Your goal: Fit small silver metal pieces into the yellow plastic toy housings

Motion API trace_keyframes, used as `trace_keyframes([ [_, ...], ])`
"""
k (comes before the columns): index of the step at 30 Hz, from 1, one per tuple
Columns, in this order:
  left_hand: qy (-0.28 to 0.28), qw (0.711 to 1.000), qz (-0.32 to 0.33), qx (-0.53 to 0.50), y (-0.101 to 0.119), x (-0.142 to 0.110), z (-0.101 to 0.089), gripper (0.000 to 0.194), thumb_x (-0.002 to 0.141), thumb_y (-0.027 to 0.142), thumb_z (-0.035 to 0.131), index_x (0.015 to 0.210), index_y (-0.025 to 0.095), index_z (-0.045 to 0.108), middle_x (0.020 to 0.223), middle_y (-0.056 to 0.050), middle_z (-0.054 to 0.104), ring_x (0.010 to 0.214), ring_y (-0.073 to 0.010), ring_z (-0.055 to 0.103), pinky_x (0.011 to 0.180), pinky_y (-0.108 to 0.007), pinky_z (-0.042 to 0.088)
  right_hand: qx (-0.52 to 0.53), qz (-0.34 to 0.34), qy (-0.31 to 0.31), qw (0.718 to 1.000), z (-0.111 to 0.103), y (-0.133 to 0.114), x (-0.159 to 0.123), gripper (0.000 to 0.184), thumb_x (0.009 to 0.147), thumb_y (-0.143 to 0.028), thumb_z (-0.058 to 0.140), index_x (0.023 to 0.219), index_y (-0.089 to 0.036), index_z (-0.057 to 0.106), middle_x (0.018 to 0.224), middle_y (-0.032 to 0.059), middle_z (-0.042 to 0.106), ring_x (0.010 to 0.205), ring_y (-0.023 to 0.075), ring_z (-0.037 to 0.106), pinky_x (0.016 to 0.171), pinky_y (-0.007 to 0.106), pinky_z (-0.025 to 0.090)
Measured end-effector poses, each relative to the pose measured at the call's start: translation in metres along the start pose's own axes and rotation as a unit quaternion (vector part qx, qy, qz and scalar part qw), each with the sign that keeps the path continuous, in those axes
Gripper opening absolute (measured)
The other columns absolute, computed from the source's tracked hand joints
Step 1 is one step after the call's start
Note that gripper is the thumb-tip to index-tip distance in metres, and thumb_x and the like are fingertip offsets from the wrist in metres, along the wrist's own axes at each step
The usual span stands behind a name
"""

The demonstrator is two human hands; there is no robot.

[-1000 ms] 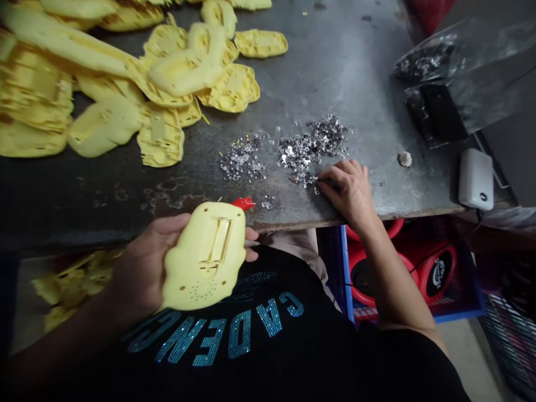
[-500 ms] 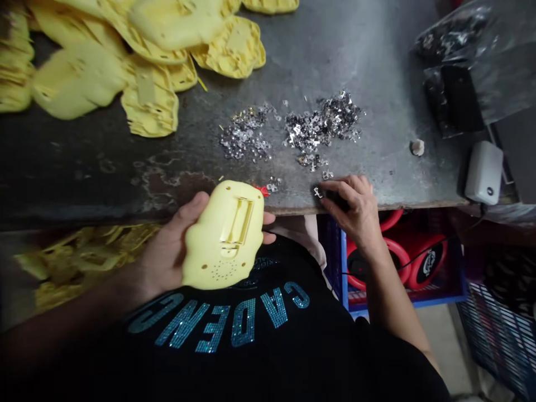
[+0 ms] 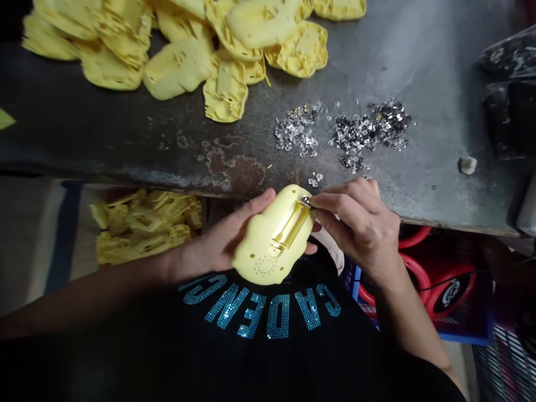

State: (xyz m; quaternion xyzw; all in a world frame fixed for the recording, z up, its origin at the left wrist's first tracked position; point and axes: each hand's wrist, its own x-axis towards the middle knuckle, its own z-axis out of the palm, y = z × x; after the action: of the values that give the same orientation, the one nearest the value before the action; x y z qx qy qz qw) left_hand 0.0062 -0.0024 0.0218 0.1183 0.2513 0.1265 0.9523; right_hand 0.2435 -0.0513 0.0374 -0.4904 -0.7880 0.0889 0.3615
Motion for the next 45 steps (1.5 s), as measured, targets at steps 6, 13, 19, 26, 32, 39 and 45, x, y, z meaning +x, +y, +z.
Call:
trace_keyframes([
  [6,-0.018,1.0,0.005,0.017,-0.001,-0.002,0.002,0.07,0.113,0.066,0.052,0.153,0.011,0.067,0.104,-0.013,0.087,0.084,-0.0267,0.083,0.082,-0.035,0.064,-0.029,-0.044,-0.012,0.999,0.0,0.0,-0.001,0.039,0.101,-0.012,0.079,0.133,-0.034,0.072,0.112,0.0035,0.083,0.092,0.0238,0.077,0.083,0.044,0.06],
  [13,0.036,0.999,0.015,0.014,0.0,-0.001,0.007,0.056,0.118,0.051,0.049,0.155,0.012,0.064,0.119,-0.014,0.086,0.092,-0.0238,0.083,0.09,-0.033,0.063,-0.065,-0.075,0.003,0.995,0.002,-0.002,-0.003,0.042,0.099,-0.014,0.082,0.136,-0.032,0.073,0.108,0.0045,0.084,0.09,0.0245,0.075,0.081,0.044,0.061],
  [19,0.033,0.999,0.017,0.018,-0.001,0.0,0.009,0.06,0.114,0.054,0.059,0.155,0.011,0.063,0.119,-0.017,0.086,0.09,-0.0252,0.083,0.085,-0.033,0.064,-0.089,-0.068,0.013,0.994,0.002,-0.001,-0.011,0.051,0.098,-0.014,0.083,0.142,-0.039,0.072,0.107,0.0023,0.086,0.088,0.0256,0.076,0.078,0.045,0.064],
  [26,0.041,0.998,0.025,0.037,-0.001,-0.003,0.01,0.064,0.11,0.056,0.065,0.157,0.012,0.063,0.124,-0.018,0.085,0.105,-0.0292,0.083,0.09,-0.034,0.062,-0.082,-0.079,0.008,0.993,0.0,0.001,-0.021,0.063,0.098,-0.012,0.083,0.154,-0.038,0.069,0.118,0.0041,0.088,0.099,0.0271,0.081,0.08,0.045,0.065],
  [32,-0.019,0.999,0.012,0.031,-0.001,-0.001,0.005,0.074,0.107,0.067,0.066,0.152,0.009,0.065,0.109,-0.018,0.085,0.089,-0.0297,0.084,0.079,-0.036,0.064,-0.058,-0.044,0.06,0.996,0.002,-0.003,-0.016,0.057,0.099,-0.009,0.079,0.147,-0.039,0.073,0.114,0.0033,0.088,0.09,0.0258,0.081,0.081,0.046,0.066],
  [39,0.012,1.0,0.012,0.015,-0.001,-0.004,0.007,0.07,0.11,0.06,0.063,0.158,0.009,0.062,0.104,-0.017,0.087,0.088,-0.0296,0.084,0.083,-0.039,0.065,-0.058,-0.05,0.044,0.996,0.006,-0.007,-0.014,0.057,0.1,-0.008,0.076,0.149,-0.036,0.074,0.117,0.006,0.086,0.096,0.0261,0.079,0.084,0.044,0.065],
  [45,-0.009,1.0,0.016,0.007,-0.003,-0.007,0.002,0.072,0.108,0.065,0.065,0.153,0.009,0.068,0.107,-0.018,0.087,0.086,-0.0288,0.084,0.086,-0.039,0.065,-0.072,-0.049,0.046,0.995,0.009,-0.008,-0.014,0.06,0.098,-0.006,0.074,0.149,-0.039,0.075,0.117,0.0049,0.086,0.096,0.0276,0.078,0.082,0.045,0.066],
])
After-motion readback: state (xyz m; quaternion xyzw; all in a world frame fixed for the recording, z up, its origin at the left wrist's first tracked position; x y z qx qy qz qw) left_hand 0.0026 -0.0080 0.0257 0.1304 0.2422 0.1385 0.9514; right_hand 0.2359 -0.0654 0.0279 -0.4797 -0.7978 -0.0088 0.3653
